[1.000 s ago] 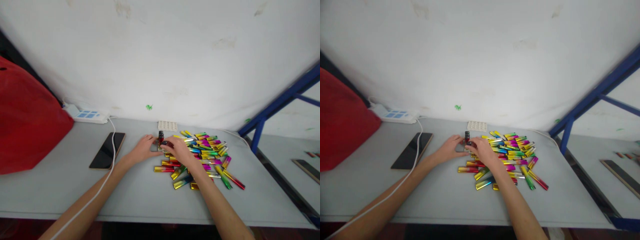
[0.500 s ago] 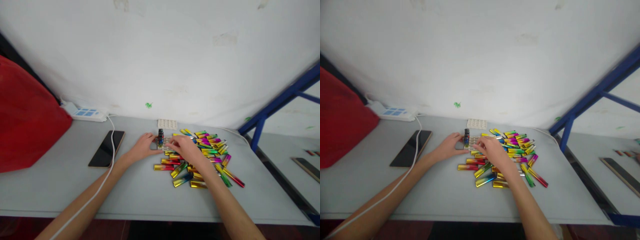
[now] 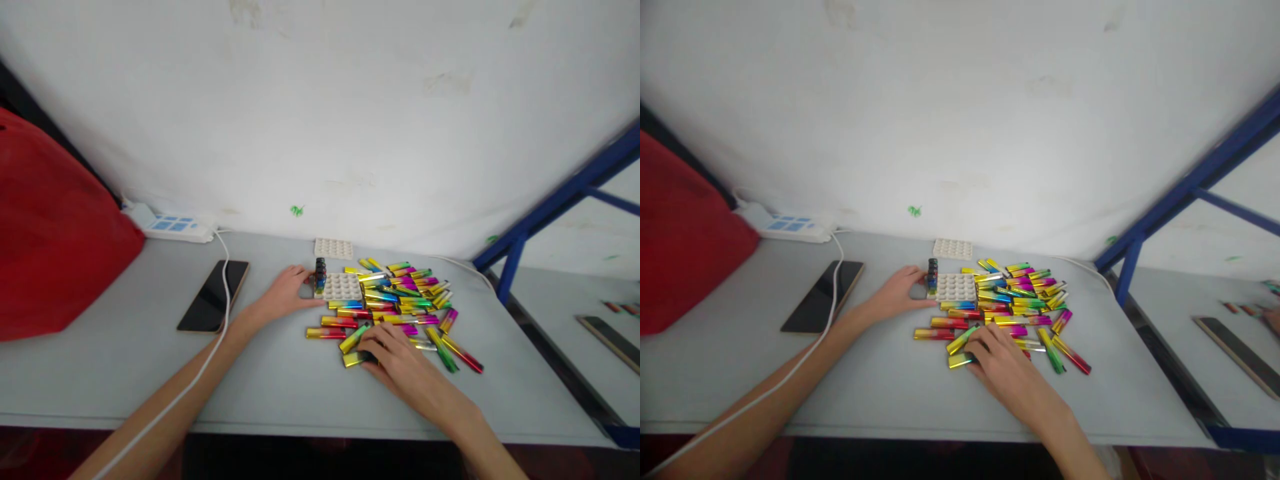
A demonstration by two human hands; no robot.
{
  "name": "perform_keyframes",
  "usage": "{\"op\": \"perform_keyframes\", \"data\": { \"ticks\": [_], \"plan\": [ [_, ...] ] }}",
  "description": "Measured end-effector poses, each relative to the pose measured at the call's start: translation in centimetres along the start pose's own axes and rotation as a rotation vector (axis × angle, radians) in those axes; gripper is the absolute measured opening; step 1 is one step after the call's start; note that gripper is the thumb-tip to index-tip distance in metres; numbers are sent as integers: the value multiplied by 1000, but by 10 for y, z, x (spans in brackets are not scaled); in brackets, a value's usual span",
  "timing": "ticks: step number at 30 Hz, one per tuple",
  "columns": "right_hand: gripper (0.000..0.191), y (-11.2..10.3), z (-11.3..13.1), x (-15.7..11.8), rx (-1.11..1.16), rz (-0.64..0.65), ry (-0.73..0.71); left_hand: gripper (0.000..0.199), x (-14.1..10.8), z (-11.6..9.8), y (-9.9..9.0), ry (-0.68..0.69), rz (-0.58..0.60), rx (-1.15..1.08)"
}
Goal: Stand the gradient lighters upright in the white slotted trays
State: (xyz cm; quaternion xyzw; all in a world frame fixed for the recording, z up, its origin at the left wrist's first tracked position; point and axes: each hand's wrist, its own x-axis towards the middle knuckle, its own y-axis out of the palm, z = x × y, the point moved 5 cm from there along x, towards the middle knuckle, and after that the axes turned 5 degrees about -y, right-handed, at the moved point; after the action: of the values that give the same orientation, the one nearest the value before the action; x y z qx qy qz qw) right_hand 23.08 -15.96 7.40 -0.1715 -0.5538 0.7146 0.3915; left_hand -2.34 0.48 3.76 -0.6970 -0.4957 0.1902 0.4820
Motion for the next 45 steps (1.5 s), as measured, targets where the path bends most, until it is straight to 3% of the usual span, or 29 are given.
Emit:
{"op": "perform_keyframes", "data": {
  "ticks": [5, 9, 11, 16, 20, 24, 30, 38, 41, 45],
  "plan": [
    [26, -22, -24, 16, 300, -235, 195, 61, -1, 0, 0, 4, -2, 2],
    [36, -41, -49, 51, 579, -502, 310, 59, 0, -1, 0, -5, 8, 15],
    [43, -41, -58, 74, 749, -568, 358, 59, 0, -1, 0, -4, 9, 10],
    [57, -26, -51, 121, 1145, -486, 321, 60, -1, -1, 0, 3, 6, -3],
    [58, -9, -34, 138, 1331, -379, 270, 57, -2, -2, -1, 9, 1, -11],
    [63, 7, -36, 138, 1193, -356, 368, 58, -2, -3, -2, -3, 8, -19],
    [61, 10, -47, 128, 731, -524, 373, 55, -1, -4, -2, -4, 17, -30],
    [47, 10, -53, 122, 582, -564, 427, 54, -3, -4, -3, -7, 17, -19],
    [45, 5, -50, 119, 553, -553, 378, 54, -3, -4, -3, -6, 12, -20],
    [37, 1, -41, 120, 500, -435, 218, 56, -3, -3, -2, -7, 9, -17]
  ]
}}
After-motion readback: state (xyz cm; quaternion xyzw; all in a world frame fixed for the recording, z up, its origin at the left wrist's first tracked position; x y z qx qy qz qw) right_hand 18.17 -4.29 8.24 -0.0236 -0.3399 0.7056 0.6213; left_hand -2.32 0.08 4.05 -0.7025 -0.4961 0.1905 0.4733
